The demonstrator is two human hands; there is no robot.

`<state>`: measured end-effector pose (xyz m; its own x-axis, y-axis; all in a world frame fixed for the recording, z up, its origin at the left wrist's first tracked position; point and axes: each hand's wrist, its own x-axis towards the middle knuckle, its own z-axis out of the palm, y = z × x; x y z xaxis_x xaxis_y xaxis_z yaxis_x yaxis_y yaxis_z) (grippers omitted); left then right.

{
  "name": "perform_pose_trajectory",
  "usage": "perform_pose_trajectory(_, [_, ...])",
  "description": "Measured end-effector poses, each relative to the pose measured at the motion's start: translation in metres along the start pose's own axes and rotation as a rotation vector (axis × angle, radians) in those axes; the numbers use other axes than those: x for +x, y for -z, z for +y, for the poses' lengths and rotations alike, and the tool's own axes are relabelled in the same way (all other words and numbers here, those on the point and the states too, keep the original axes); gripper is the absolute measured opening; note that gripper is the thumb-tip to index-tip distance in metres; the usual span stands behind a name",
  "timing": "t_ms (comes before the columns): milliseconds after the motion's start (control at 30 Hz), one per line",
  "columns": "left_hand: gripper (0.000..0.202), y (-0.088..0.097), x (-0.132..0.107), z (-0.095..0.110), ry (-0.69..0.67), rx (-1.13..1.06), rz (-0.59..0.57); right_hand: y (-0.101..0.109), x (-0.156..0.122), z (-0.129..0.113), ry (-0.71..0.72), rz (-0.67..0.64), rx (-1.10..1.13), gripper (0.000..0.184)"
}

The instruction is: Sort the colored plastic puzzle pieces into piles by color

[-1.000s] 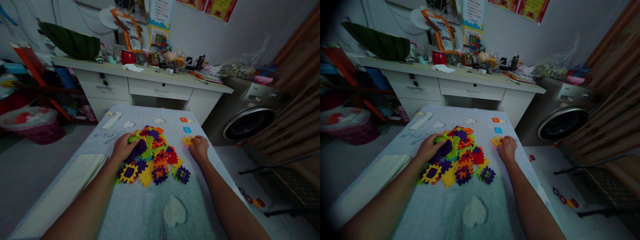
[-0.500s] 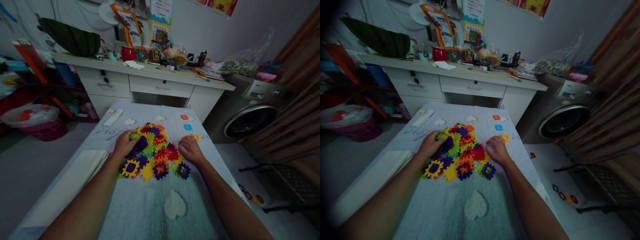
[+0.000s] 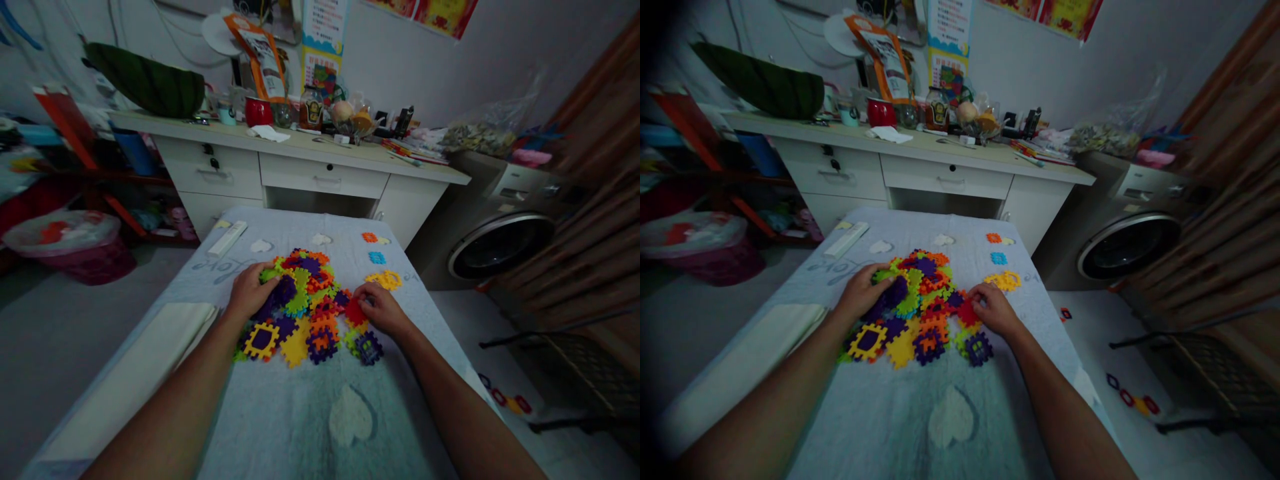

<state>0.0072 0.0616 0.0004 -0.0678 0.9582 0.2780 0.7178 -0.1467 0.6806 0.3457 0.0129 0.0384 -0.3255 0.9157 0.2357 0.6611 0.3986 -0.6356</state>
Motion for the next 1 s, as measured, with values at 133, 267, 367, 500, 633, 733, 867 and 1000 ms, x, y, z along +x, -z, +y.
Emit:
perform_pose_trajectory(133, [0.040,-0.001,0.001,-0.002,0.002,0.001,0.005,0.004,0.000,0.009,-0.064,0.087,0.158,0.010])
perform_pose_trajectory(267, [0.041,-0.001,0.001,-0.002,-0.006,-0.003,0.010,0.009,0.001,0.018,-0.136,0.175,0.311,0.008])
perform_pose_trajectory(367, [0.040,0.000,0.001,-0.001,-0.003,-0.002,0.008,0.015,0.002,0.024,-0.172,0.247,0.313,0.011])
perform_pose_trajectory(500, [0.041,0.000,0.000,0.000,0.003,-0.001,0.000,0.023,0.002,0.032,-0.209,0.327,0.283,0.014])
perform_pose_trajectory(633, [0.040,0.001,0.001,0.002,0.015,0.008,-0.001,0.039,0.001,0.041,-0.234,0.405,0.192,0.020])
perform_pose_trajectory(733, [0.041,0.002,0.001,0.004,0.016,0.008,-0.010,0.058,-0.003,0.046,-0.232,0.343,0.049,0.022])
perform_pose_trajectory(867, [0.042,0.002,0.001,0.004,0.012,0.001,-0.021,0.082,-0.022,0.045,-0.205,0.192,-0.161,0.016])
perform_pose_trajectory(1000, [0.041,0.001,0.001,0.003,0.011,0.000,-0.017,0.091,-0.055,0.040,-0.200,0.044,-0.291,0.015])
